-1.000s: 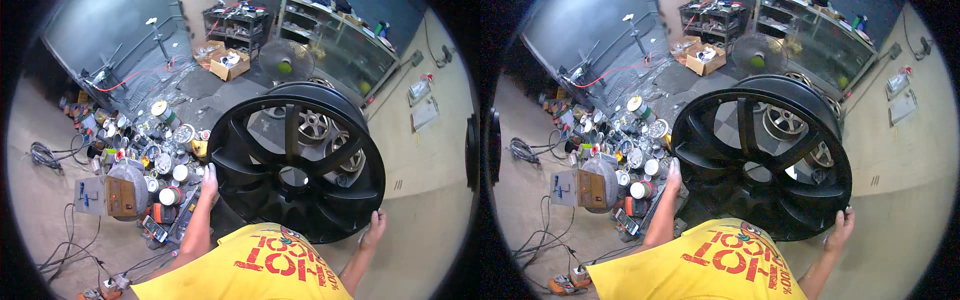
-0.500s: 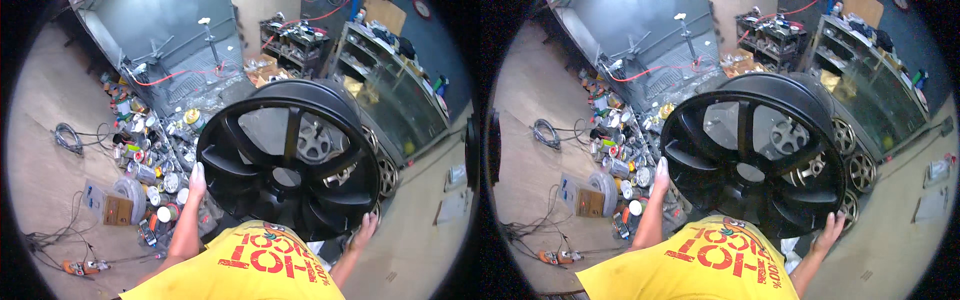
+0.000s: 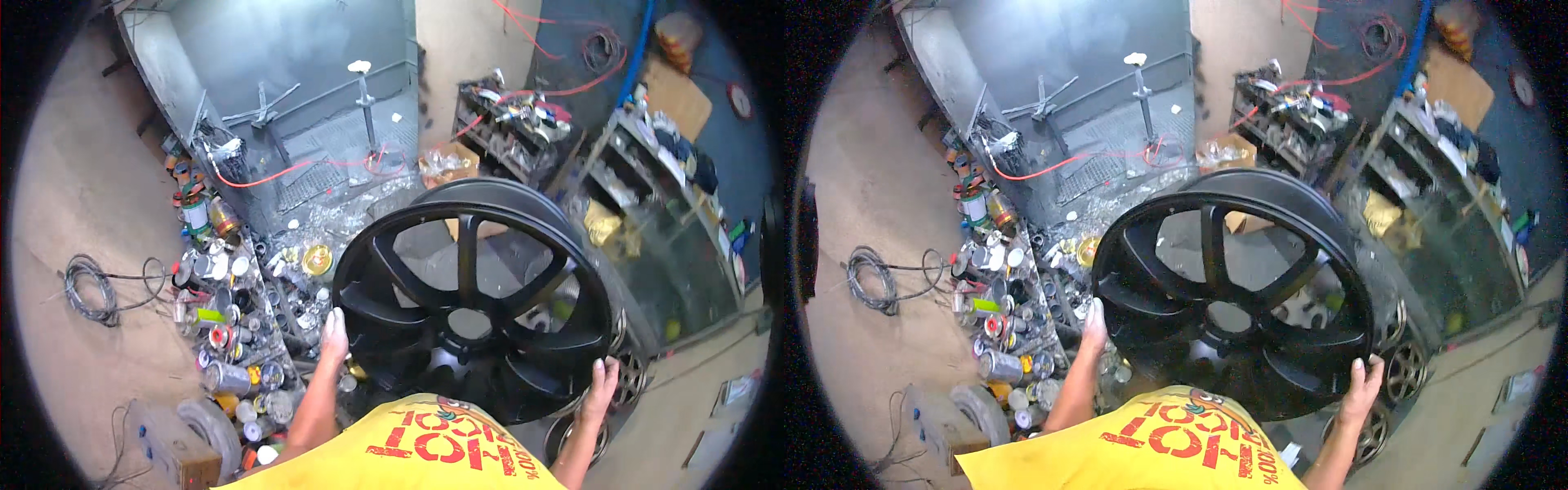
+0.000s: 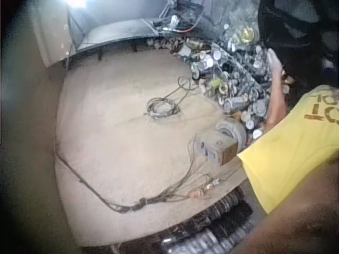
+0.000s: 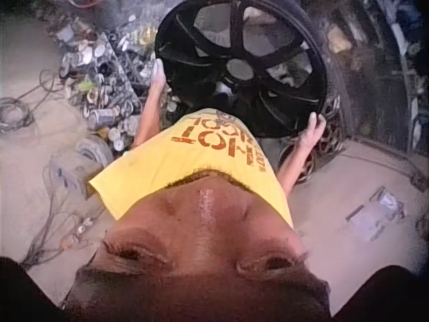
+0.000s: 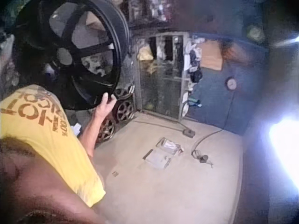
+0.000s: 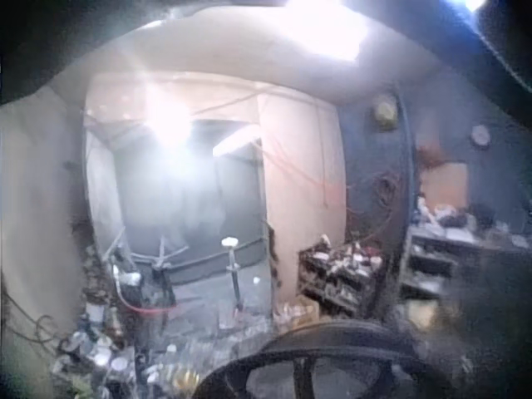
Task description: The person carries a black car rim to a spray booth, mounts it on a stand, and applies black spray paint using a handheld spray gun, rotating the rim by hand to cover the different surfaces.
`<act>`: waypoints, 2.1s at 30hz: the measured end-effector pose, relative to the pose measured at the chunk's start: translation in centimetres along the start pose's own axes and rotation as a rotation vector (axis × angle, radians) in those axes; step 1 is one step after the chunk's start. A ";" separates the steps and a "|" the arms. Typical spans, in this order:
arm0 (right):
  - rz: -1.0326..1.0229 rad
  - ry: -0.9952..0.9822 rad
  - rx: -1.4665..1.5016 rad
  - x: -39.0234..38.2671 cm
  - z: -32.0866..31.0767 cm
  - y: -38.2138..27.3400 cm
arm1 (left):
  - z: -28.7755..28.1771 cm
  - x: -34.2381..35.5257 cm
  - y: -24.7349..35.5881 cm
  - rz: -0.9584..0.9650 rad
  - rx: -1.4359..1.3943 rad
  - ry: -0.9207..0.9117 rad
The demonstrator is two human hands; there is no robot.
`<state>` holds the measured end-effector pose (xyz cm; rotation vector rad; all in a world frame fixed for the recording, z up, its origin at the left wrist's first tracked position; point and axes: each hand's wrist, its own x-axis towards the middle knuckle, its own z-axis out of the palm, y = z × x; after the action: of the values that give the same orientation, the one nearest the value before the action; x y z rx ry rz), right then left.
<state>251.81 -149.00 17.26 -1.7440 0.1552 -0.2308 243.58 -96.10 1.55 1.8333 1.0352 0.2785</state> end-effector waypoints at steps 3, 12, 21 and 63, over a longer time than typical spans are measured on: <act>-0.032 0.068 0.093 5.0 6.1 -2.1 | -2.1 2.0 9.1 -0.069 -0.086 -0.050; -0.086 -0.070 0.130 22.4 19.3 -1.9 | 1.1 16.8 12.5 -0.019 -0.199 0.165; -0.069 -0.229 0.169 45.0 34.1 0.4 | 7.1 30.3 19.6 -0.018 -0.105 0.333; 0.169 -0.531 0.303 105.9 128.7 -14.0 | -5.2 134.2 52.6 0.141 -0.005 0.355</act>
<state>385.15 -48.09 15.83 -1.4272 -0.1160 0.3202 350.41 -0.25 15.41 1.8960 1.1426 0.7109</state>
